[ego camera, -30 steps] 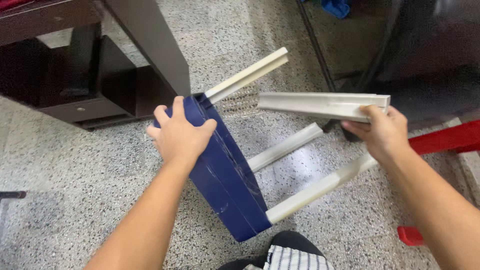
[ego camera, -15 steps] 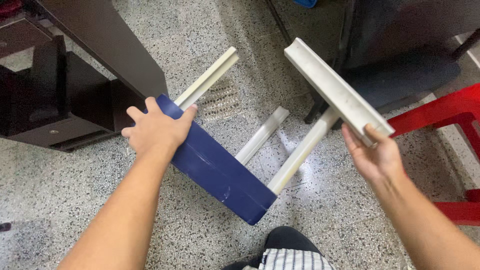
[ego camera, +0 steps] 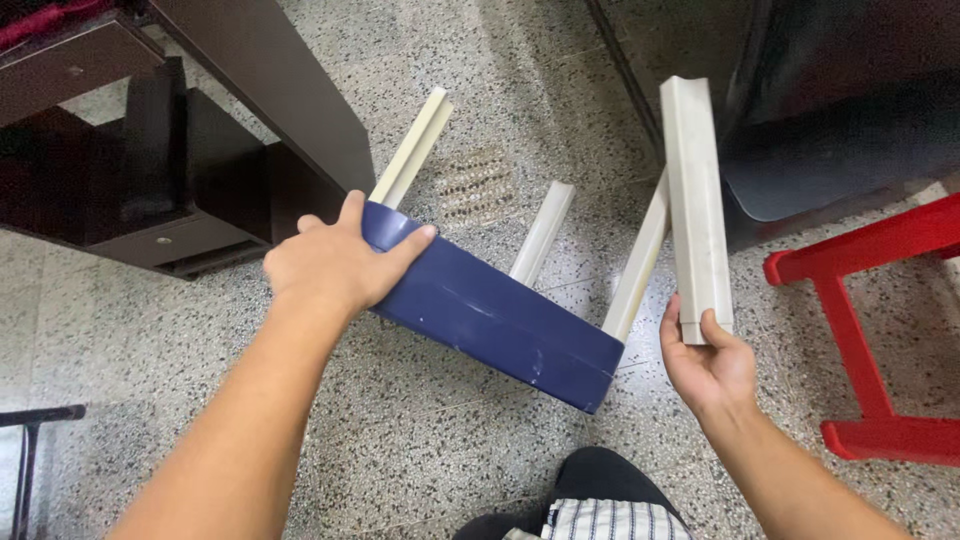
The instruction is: The person flips a blue plastic stool upside down and removes its four white legs one by one. The legs are placed on the floor beside the stool seat. The person then picks up the legs and attempts to reinsert them into the seat, but the clip ends before the stool is fully reassembled.
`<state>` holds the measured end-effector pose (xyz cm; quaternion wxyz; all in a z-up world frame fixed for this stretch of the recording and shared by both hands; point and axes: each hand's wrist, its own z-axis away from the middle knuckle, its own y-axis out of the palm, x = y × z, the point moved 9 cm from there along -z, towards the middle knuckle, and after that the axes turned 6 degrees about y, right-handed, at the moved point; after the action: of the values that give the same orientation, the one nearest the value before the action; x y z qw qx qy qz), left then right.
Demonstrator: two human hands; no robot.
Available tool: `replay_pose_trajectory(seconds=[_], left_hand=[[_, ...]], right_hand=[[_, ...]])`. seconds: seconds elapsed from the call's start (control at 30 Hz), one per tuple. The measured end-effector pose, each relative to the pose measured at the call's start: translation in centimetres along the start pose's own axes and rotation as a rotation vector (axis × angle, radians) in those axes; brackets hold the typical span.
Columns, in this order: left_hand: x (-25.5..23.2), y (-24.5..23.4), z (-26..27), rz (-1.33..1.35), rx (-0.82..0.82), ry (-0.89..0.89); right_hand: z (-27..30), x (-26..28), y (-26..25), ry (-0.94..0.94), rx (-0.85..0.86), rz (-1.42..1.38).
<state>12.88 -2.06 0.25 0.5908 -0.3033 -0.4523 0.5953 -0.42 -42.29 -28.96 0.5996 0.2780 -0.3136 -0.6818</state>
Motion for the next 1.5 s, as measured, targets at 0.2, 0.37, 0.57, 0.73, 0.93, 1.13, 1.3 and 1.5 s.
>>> replay_pose_trajectory(seconds=[0.2, 0.37, 0.57, 0.73, 0.93, 1.13, 1.3, 1.5], left_hand=[[-3.1, -1.2, -0.8, 0.363, -0.39, 0.384], [-3.1, 0.4, -1.6, 0.43, -0.261, 0.346], [-3.8, 0.3, -0.2, 0.453, -0.226, 0.294], [-4.0, 0.4, 0.5, 0.476, -0.157, 0.289], [-5.8, -0.3, 1.3, 0.44, -0.111, 0.25], [-7.9, -0.3, 2.1, 0.437, -0.135, 0.235], [-8.2, -0.7, 2.3, 0.435, -0.137, 0.221], [-8.6, -0.6, 2.5, 0.422, -0.142, 0.213]], right_hand=[[0.0, 0.1, -0.7, -0.015, -0.03, -0.001], [0.5, 0.4, -1.8, -0.03, -0.169, 0.05], [1.1, 0.9, -1.5, -0.043, -0.239, 0.363], [2.1, -0.4, -2.4, -0.056, -0.238, 0.364], [2.3, -1.2, -0.1, -0.04, -0.221, 0.32], [3.5, -0.1, 3.4, -0.004, -0.127, 0.484], [4.8, -0.3, 4.9, -0.024, -0.095, 0.513], [6.3, 0.6, 5.3, -0.048, -0.097, 0.53]])
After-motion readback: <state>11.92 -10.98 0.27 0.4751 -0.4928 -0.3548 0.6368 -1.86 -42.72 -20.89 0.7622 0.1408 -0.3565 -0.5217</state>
